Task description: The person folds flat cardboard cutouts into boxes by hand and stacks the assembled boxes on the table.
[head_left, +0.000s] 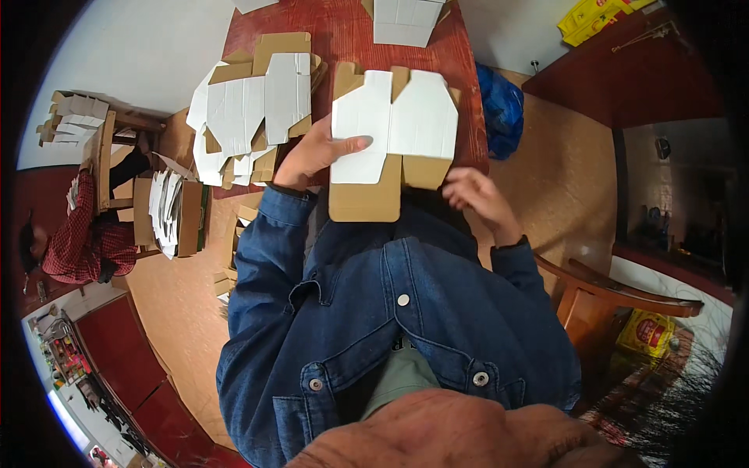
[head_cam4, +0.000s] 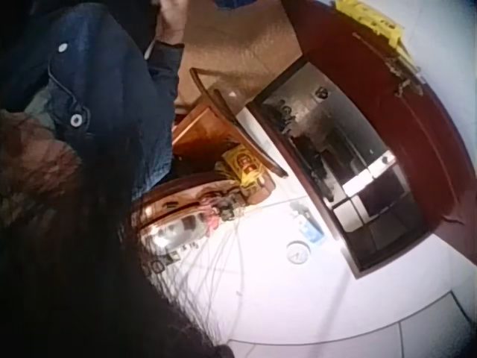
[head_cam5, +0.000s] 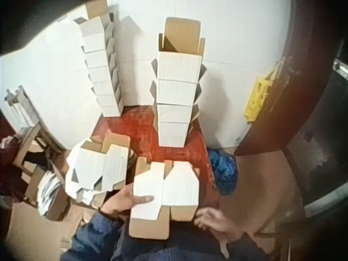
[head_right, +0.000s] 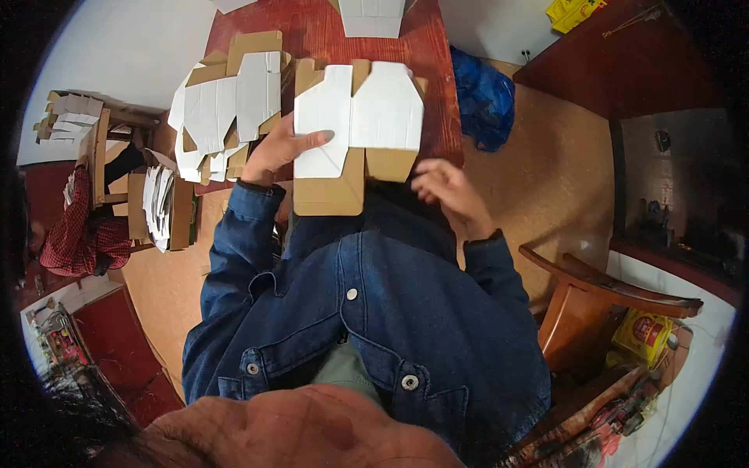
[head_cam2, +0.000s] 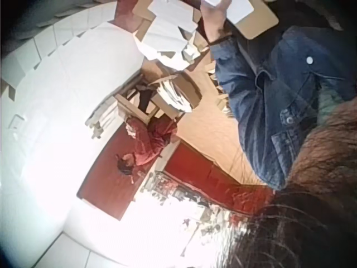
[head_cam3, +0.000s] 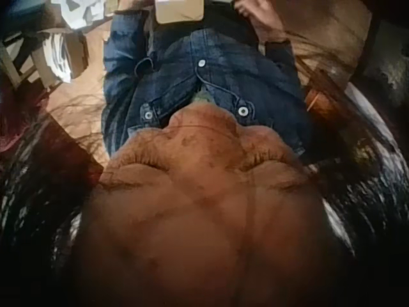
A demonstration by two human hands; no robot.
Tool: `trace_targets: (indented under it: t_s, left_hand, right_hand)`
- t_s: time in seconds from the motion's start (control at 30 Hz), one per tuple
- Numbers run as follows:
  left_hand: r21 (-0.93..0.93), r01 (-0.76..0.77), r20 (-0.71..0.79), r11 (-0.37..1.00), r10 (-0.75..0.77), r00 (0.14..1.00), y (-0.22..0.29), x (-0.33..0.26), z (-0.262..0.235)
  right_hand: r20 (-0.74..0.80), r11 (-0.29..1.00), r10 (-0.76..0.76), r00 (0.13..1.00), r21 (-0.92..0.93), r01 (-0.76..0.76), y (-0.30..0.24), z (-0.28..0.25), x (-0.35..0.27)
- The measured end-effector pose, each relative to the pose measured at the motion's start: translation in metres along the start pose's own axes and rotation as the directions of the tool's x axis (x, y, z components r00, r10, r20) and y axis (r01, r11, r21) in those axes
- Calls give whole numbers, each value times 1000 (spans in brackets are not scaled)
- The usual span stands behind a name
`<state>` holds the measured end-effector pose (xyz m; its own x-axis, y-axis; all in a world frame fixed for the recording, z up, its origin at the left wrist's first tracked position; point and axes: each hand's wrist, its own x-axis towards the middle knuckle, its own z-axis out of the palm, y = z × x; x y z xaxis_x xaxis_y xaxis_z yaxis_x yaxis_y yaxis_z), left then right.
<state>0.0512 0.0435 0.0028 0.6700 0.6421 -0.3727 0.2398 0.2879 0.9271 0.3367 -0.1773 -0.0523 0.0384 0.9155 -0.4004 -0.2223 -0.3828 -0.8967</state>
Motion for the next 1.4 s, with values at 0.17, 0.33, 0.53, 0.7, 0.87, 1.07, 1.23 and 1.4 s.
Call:
trace_targets:
  t_s: [0.17, 0.33, 0.53, 0.7, 0.87, 1.07, 1.23, 1.4]
  left_hand:
    - [314, -128, 83, 941, 107, 991, -17, 31, 3]
    - [921, -341, 34, 188, 834, 551, -27, 52, 26]
    - [815, -311, -32, 489, 574, 818, -18, -4, 60]
    - [745, -219, -95, 630, 425, 900, -48, -24, 77]
    - [706, -152, -208, 692, 408, 889, -57, -23, 76]
    - [664, -156, -245, 731, 410, 879, -63, -27, 70]
    - [591, -122, -278, 797, 343, 897, -54, -16, 84]
    - [389, -78, -276, 918, 197, 941, -47, -12, 97]
  right_hand:
    - [-118, 993, 10, 993, 122, 4, 16, 13, 6]
    - [-269, 961, 115, 956, 275, -38, 41, 44, 9]
    - [-282, 911, 175, 943, 409, -47, 59, 98, 20]
    - [76, 793, 339, 938, 514, -328, 52, 113, 25]
    - [280, 985, 17, 960, -172, 33, 51, 97, 12]
    - [-212, 757, -478, 852, -592, 278, -13, 69, -20]
    - [-234, 377, -720, 653, -922, 85, -2, 47, 5]
    - [-286, 614, -602, 745, -763, 204, 13, 46, 2]
